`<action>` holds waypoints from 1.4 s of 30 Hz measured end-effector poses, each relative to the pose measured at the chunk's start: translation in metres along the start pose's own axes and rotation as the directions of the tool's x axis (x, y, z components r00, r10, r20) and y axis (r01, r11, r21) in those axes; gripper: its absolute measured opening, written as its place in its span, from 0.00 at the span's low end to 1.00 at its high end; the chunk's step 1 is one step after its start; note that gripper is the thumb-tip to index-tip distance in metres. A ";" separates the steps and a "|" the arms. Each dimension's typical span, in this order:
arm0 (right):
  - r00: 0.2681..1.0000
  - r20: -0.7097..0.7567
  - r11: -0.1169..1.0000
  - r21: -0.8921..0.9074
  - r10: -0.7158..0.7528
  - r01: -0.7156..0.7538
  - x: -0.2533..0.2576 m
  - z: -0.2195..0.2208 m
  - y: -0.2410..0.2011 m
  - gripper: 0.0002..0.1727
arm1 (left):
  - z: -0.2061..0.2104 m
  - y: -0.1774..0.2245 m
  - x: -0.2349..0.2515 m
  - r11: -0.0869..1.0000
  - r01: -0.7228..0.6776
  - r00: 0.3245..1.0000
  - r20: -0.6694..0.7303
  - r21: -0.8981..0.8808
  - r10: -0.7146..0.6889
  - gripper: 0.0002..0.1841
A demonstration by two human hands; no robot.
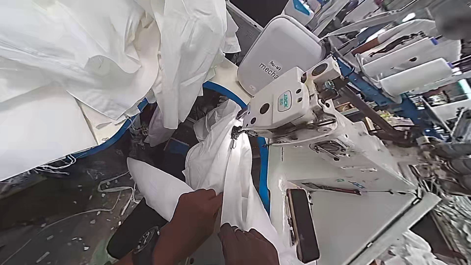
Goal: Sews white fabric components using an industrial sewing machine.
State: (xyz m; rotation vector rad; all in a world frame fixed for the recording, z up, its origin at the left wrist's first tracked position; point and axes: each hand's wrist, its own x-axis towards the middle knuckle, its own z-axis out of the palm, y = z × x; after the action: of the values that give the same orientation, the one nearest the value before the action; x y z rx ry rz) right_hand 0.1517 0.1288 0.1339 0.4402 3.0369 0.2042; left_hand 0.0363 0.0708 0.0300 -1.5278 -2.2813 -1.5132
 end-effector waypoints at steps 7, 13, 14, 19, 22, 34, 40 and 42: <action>0.995 -0.068 0.991 -0.108 0.069 -0.076 0.021 0.008 0.008 0.04 | 0.008 -0.004 0.001 0.998 -0.024 0.990 -0.138 0.052 0.031 0.13; 0.991 0.031 0.985 0.118 0.127 -0.130 0.018 -0.016 0.005 0.06 | 0.014 -0.003 0.016 0.998 -0.005 0.979 -0.203 0.070 0.020 0.13; 0.992 0.018 0.984 0.131 0.122 -0.123 0.018 -0.017 0.006 0.06 | 0.014 -0.002 0.016 0.998 0.000 0.980 -0.201 0.069 0.014 0.13; 0.991 -0.066 0.993 0.000 0.119 -0.119 0.028 0.001 0.006 0.06 | 0.009 -0.004 0.018 0.994 0.006 0.987 -0.160 0.112 0.012 0.13; 0.989 -0.101 0.989 -0.089 0.105 -0.114 0.041 0.009 0.009 0.04 | 0.001 -0.010 0.027 0.995 -0.039 0.998 -0.047 0.091 0.043 0.10; 0.907 -0.400 0.991 0.062 0.131 -0.116 0.027 0.007 0.118 0.21 | -0.019 -0.003 0.114 0.937 0.336 0.670 0.724 -0.093 -0.168 0.33; 0.900 -0.398 0.984 0.051 0.177 -0.170 0.011 0.046 0.097 0.15 | -0.017 0.033 0.100 0.939 0.308 0.611 0.724 0.156 -0.321 0.33; 0.896 -0.421 0.990 0.060 0.143 -0.130 0.013 0.062 0.084 0.13 | -0.019 0.021 0.064 0.943 0.331 0.857 0.404 0.048 -0.321 0.39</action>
State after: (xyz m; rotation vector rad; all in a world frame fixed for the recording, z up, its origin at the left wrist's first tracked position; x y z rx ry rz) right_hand 0.1679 0.2197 0.0842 0.6979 3.4391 0.2988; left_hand 0.0089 0.1038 0.0858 -1.6621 -2.8965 -1.3875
